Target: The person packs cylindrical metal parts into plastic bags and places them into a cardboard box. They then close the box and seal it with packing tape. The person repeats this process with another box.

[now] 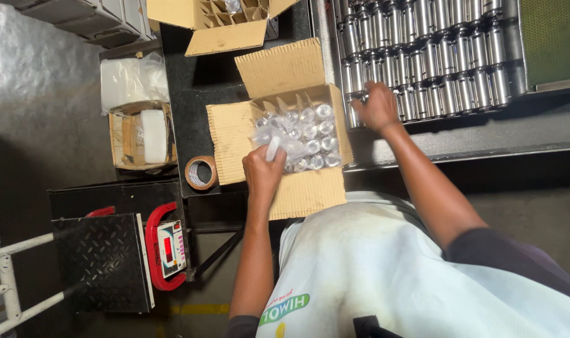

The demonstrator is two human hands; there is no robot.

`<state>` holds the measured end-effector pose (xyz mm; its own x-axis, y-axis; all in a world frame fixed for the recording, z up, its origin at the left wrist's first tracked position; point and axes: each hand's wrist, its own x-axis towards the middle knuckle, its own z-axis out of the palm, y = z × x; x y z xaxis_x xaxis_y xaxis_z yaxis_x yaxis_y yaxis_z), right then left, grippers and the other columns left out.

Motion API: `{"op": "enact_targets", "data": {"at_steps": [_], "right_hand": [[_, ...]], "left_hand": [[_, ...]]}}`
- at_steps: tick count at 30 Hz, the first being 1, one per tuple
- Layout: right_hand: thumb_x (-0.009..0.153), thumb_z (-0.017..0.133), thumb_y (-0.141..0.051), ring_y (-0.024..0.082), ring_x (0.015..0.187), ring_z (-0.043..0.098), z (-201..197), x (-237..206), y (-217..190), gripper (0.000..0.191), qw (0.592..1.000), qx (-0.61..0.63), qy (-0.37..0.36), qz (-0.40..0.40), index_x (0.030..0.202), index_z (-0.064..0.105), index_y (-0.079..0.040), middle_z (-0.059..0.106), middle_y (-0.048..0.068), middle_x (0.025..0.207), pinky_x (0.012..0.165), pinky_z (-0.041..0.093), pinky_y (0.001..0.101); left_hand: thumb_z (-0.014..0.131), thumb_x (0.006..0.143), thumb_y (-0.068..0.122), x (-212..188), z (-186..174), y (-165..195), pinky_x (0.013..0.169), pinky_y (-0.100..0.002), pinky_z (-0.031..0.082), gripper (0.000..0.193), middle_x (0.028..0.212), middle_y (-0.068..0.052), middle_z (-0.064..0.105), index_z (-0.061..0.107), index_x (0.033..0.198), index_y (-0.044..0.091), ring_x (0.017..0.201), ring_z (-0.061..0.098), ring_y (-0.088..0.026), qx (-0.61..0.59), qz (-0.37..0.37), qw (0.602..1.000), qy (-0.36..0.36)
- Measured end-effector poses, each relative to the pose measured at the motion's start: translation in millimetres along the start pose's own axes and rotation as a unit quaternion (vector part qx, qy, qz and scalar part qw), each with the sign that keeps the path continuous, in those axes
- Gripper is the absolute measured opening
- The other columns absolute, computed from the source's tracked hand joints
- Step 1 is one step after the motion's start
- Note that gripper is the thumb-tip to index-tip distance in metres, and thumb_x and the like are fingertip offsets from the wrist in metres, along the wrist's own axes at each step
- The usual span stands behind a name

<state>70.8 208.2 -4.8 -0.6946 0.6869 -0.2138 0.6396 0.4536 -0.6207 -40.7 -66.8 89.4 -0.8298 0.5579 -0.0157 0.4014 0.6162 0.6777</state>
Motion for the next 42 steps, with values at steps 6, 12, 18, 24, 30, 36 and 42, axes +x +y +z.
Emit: {"op": "enact_targets", "data": {"at_steps": [6,12,18,24,30,36,42], "right_hand": [[0.093,0.075,-0.037,0.024,0.076,0.067,13,39,9,0.045,0.994,0.01,0.08,0.07,0.103,0.075,0.006,0.072,0.02,0.087,0.067,0.052,0.035],[0.109,0.054,-0.032,0.017,0.065,0.049,11,-35,28,0.044,0.867,0.479,-0.129,-0.05,0.095,0.064,0.008,0.056,0.011,0.076,0.059,0.039,0.0333],[0.099,0.061,-0.027,0.028,0.093,0.072,54,-86,-20,0.036,0.938,0.086,-0.05,-0.333,0.122,0.067,-0.001,0.072,0.015,0.107,0.084,0.06,0.0389],[0.103,0.063,-0.026,0.035,0.115,0.063,62,-84,-65,0.049,0.903,0.274,-0.295,-0.15,0.144,0.053,-0.002,0.061,0.025,0.136,0.09,0.054,0.0419],[0.103,0.067,-0.024,0.031,0.103,0.073,56,-78,-107,0.043,0.919,0.273,-0.028,-0.283,0.134,0.052,0.0,0.067,0.017,0.124,0.09,0.062,0.0353],[0.083,0.078,-0.012,0.04,0.115,0.063,123,23,-154,0.069,0.967,0.091,-0.099,-0.218,0.143,0.046,-0.007,0.064,0.025,0.122,0.098,0.054,0.0473],[0.094,0.066,-0.015,0.026,0.095,0.071,92,-22,-122,0.046,0.941,0.263,-0.123,-0.173,0.135,0.046,-0.007,0.068,0.015,0.116,0.073,0.062,0.0385]], "left_hand": [[0.072,0.095,0.024,-13,4,9,0.054,-0.039,0.05,0.028,0.065,-0.018,0.069,0.073,0.091,-0.003,0.056,0.068,-0.024,-0.123,-0.003,0.992,-0.022],[0.068,0.1,0.021,-11,10,0,0.061,-0.039,0.052,0.025,0.074,-0.02,0.071,0.072,0.1,-0.004,0.063,0.069,-0.025,-0.149,0.01,0.989,0.006],[0.059,0.113,0.022,-17,58,-23,0.074,-0.036,0.058,0.019,0.088,-0.014,0.073,0.068,0.11,0.005,0.082,0.07,-0.024,-0.118,0.286,0.95,0.045],[0.064,0.103,0.02,-8,56,-86,0.045,-0.027,0.039,0.016,0.071,-0.01,0.062,0.058,0.096,0.007,0.051,0.05,-0.012,-0.655,-0.272,0.705,0.0],[0.064,0.102,0.028,-43,55,-140,0.043,-0.027,0.039,0.027,0.069,-0.01,0.06,0.051,0.092,0.006,0.047,0.047,-0.013,-0.664,-0.312,0.68,0.024],[0.064,0.095,0.017,-59,58,-146,0.055,-0.028,0.051,0.028,0.084,-0.012,0.067,0.06,0.117,0.001,0.062,0.06,-0.016,-0.641,-0.278,0.716,-0.009],[0.065,0.095,0.002,-51,37,-122,0.097,-0.046,0.061,0.037,0.124,-0.031,0.066,0.053,0.129,-0.006,0.111,0.071,-0.033,-0.587,-0.181,0.784,-0.09]]}}
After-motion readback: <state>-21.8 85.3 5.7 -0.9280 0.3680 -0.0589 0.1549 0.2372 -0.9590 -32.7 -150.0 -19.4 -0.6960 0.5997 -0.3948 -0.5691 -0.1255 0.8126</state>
